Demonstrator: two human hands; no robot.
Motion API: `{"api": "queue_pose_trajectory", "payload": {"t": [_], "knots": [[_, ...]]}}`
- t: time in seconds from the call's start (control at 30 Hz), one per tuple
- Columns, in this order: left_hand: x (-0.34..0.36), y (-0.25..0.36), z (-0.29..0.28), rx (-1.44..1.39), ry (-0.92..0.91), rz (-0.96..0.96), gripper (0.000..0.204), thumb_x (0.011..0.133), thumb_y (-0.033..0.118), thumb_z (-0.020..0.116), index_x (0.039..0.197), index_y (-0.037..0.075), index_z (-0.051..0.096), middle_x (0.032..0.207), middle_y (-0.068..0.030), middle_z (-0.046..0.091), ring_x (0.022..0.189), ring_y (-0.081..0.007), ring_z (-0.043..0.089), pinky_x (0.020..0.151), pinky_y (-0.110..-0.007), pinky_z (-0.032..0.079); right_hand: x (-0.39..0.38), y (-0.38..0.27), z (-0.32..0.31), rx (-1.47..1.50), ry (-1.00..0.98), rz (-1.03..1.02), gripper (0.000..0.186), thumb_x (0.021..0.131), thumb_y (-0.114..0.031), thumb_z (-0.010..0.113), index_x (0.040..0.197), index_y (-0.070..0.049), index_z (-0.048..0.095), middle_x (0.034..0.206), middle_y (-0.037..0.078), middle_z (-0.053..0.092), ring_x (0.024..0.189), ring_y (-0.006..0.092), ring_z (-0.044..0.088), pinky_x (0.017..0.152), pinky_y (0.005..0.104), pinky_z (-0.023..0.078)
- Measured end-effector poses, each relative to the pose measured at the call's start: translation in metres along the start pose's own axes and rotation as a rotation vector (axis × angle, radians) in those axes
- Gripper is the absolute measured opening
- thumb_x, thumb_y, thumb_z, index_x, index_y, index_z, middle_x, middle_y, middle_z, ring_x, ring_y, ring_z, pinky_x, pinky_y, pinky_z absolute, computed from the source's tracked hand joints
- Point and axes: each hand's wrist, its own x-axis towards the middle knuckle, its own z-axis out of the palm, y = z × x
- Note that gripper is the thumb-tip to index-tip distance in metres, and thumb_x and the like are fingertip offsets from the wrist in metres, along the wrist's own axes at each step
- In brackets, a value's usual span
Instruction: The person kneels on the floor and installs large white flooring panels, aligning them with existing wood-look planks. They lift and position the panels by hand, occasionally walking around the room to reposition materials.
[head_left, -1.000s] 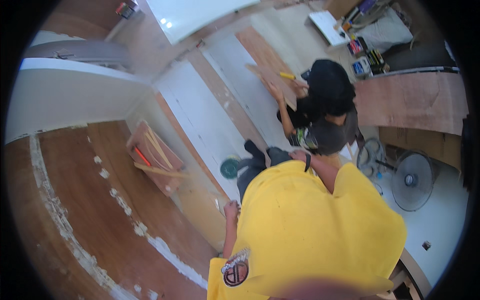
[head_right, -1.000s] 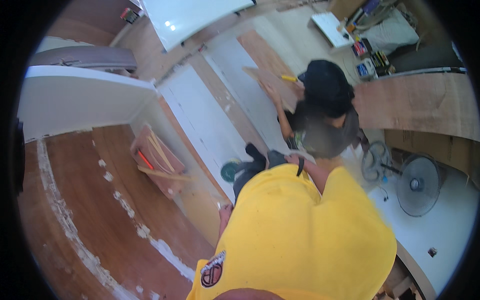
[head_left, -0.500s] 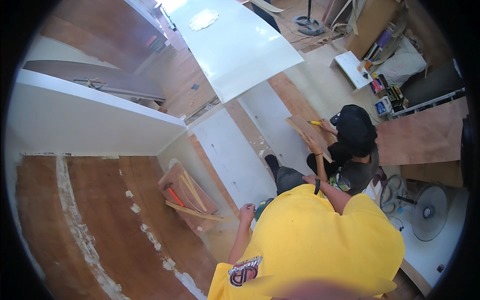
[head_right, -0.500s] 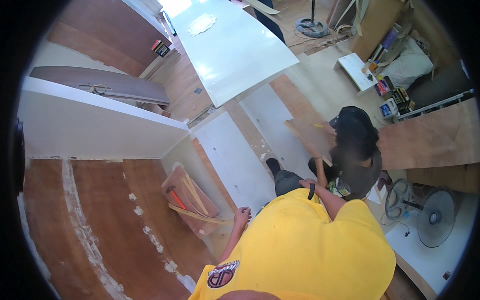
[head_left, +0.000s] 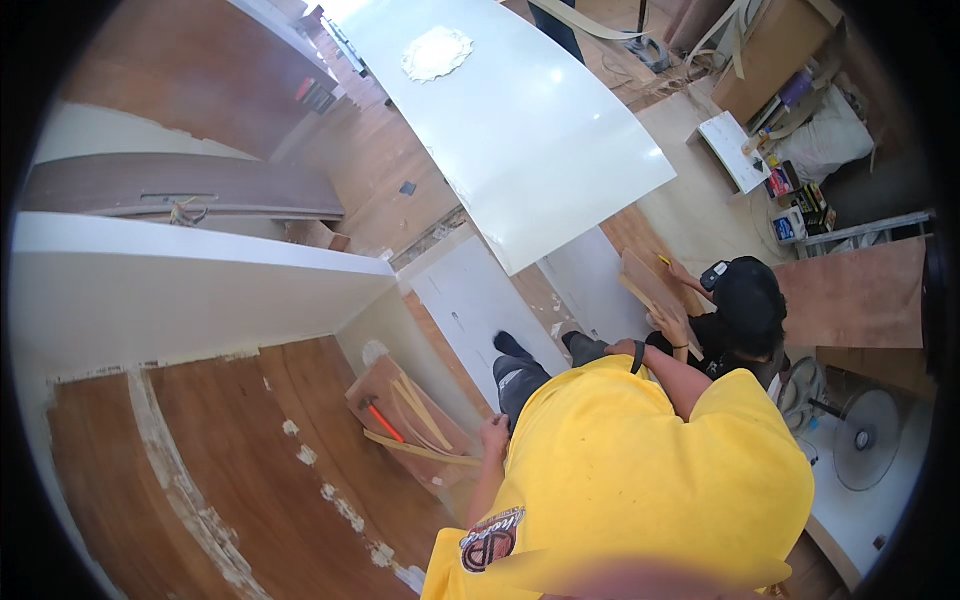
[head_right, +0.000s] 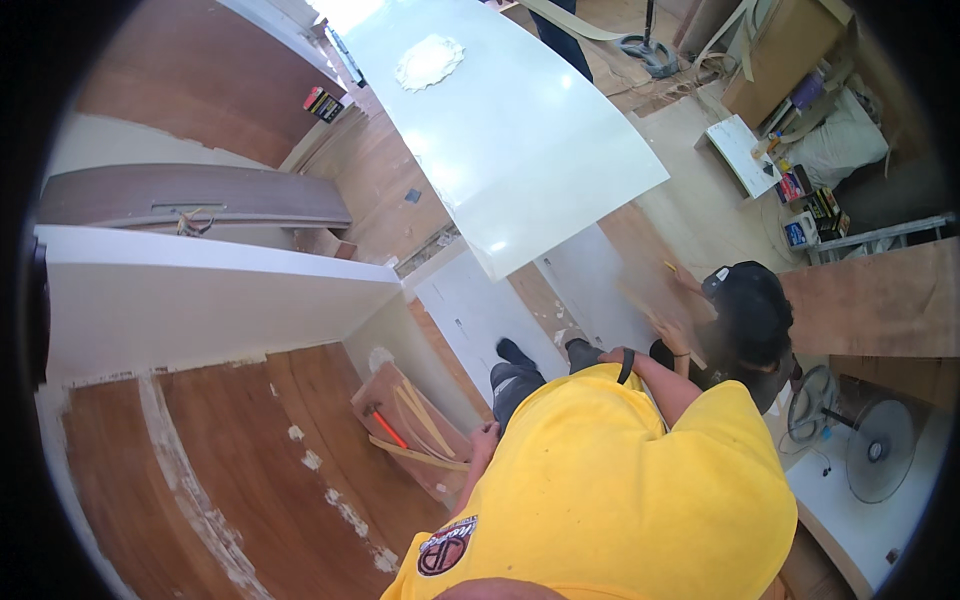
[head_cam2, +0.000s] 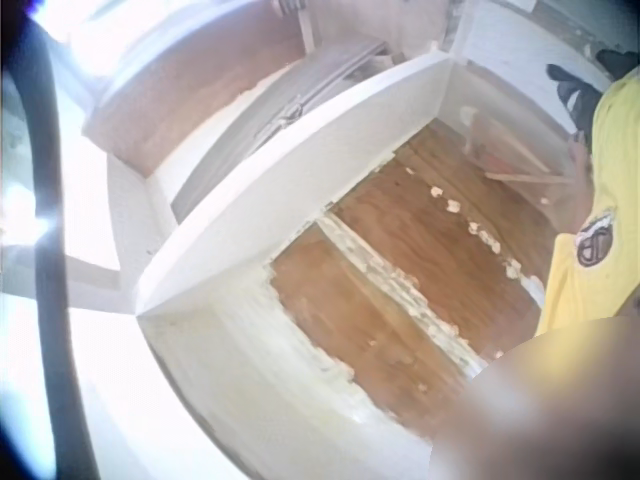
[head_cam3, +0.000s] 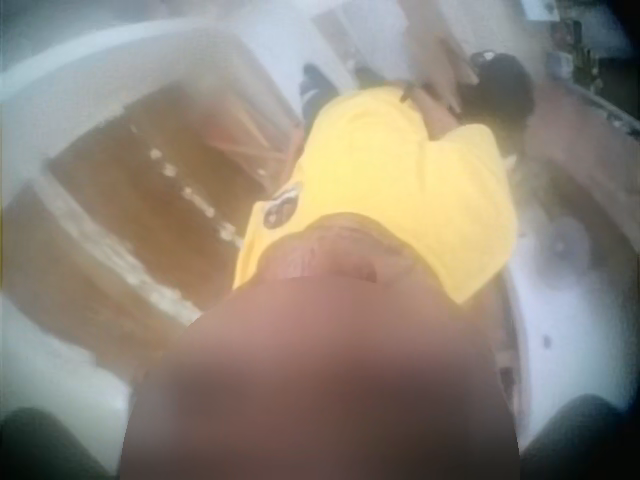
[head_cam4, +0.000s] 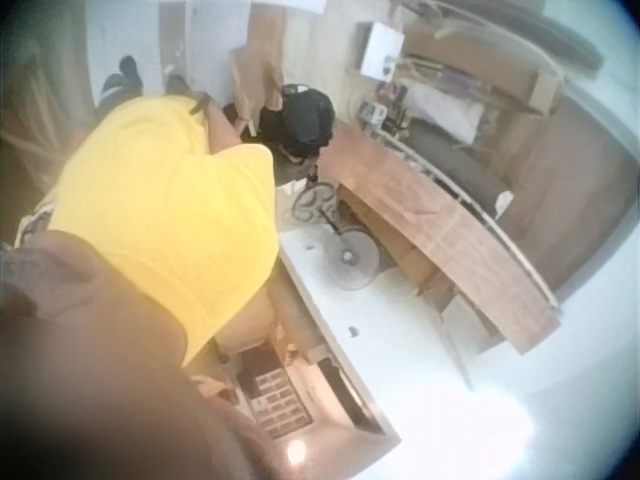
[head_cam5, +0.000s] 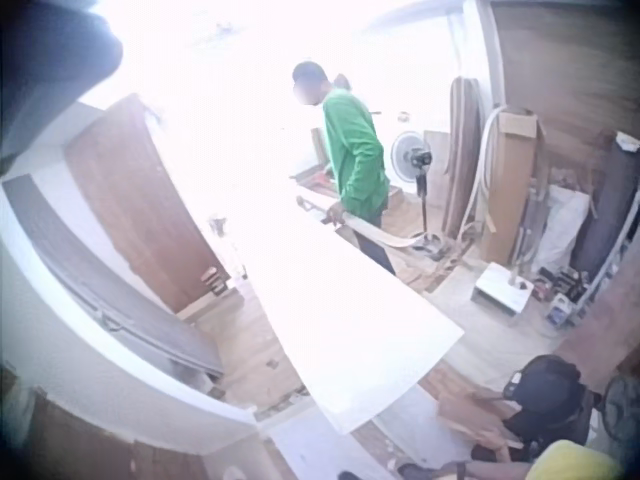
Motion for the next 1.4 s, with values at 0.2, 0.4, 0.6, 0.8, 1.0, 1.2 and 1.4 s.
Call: {"api": "queue_pose_trajectory", "payload": {"t": [0.2, 0.4, 0.6, 0.8, 1.0, 1.2, 1.4], "knots": [[0.089, 0.045, -0.05, 0.202, -0.015, 0.143, 0.031, 0.085, 0.025, 0.063, 0.104, 0.002, 0.071, 0.094, -0.0197, 0.071, 0.088, -0.0308, 0.069, 0.08, -0.038, 0.051, 0.026, -0.043, -0.017, -0.1, 0.03, -0.025, 0.035, 0.092, -0.037, 0.042, 0.109, -0.012, 0.06, 0.106, 0.026, 0.064, 0.101, 0.0412, 0.063, 0.087, 0.0472, 0.048], [0.199, 0.097, -0.122, 0.197, -0.165, 0.223, 0.03, 0.087, 0.023, 0.063, 0.104, 0.0, 0.069, 0.087, -0.0141, 0.069, 0.078, -0.0227, 0.066, 0.07, -0.035, 0.05, 0.052, -0.106, 0.002, -0.067, 0.201, 0.114, 0.038, 0.093, -0.035, 0.042, 0.119, -0.01, 0.055, 0.113, 0.029, 0.06, 0.106, 0.0432, 0.06, 0.091, 0.0468, 0.047], [0.256, 0.142, -0.162, 0.327, -0.158, 0.305, 0.03, 0.087, 0.023, 0.064, 0.106, 0.0, 0.068, 0.084, -0.0115, 0.069, 0.067, -0.0172, 0.064, 0.064, -0.032, 0.051, 0.058, -0.137, 0.032, 0.053, 0.352, 0.119, 0.033, 0.089, -0.028, 0.054, 0.114, -0.007, 0.055, 0.104, 0.029, 0.06, 0.103, 0.0465, 0.057, 0.083, 0.0487, 0.048], [0.254, 0.168, -0.175, 0.47, -0.303, 0.329, 0.031, 0.085, 0.025, 0.062, 0.106, 0.003, 0.069, 0.095, -0.0168, 0.071, 0.086, -0.0291, 0.068, 0.079, -0.039, 0.052, 0.063, -0.16, 0.033, -0.032, 0.322, 0.089, 0.024, 0.085, -0.026, 0.056, 0.096, -0.005, 0.054, 0.094, 0.026, 0.058, 0.092, 0.0452, 0.056, 0.077, 0.0488, 0.046], [0.24, 0.169, -0.173, 0.555, -0.413, 0.286, 0.031, 0.086, 0.026, 0.061, 0.108, 0.004, 0.067, 0.099, -0.0199, 0.069, 0.097, -0.0357, 0.065, 0.086, -0.042, 0.05, 0.06, -0.195, 0.018, 0.457, 0.284, 0.371, 0.052, 0.092, -0.042, 0.045, 0.121, -0.001, 0.055, 0.114, 0.027, 0.06, 0.105, 0.0406, 0.057, 0.091, 0.0435, 0.044], [0.26, 0.17, -0.166, 0.62, -0.382, 0.326, 0.035, 0.088, 0.031, 0.062, 0.109, 0.004, 0.066, 0.109, -0.0209, 0.067, 0.102, -0.0367, 0.063, 0.089, -0.043, 0.048, 0.049, -0.222, 0.02, 0.593, 0.459, 0.538, 0.063, 0.094, -0.05, 0.041, 0.123, 0.004, 0.055, 0.125, 0.029, 0.056, 0.114, 0.041, 0.054, 0.097, 0.0428, 0.042], [0.275, 0.139, -0.113, 0.711, -0.605, 0.322, 0.072, 0.093, 0.053, 0.047, 0.133, -0.007, 0.047, 0.131, -0.0306, 0.051, 0.124, -0.0429, 0.048, 0.103, -0.044, 0.04, 0.021, -0.216, 0.058, 0.504, 0.502, 0.655, 0.063, 0.092, -0.05, 0.044, 0.117, 0.006, 0.058, 0.121, 0.029, 0.058, 0.113, 0.0421, 0.055, 0.098, 0.0444, 0.041]]}}
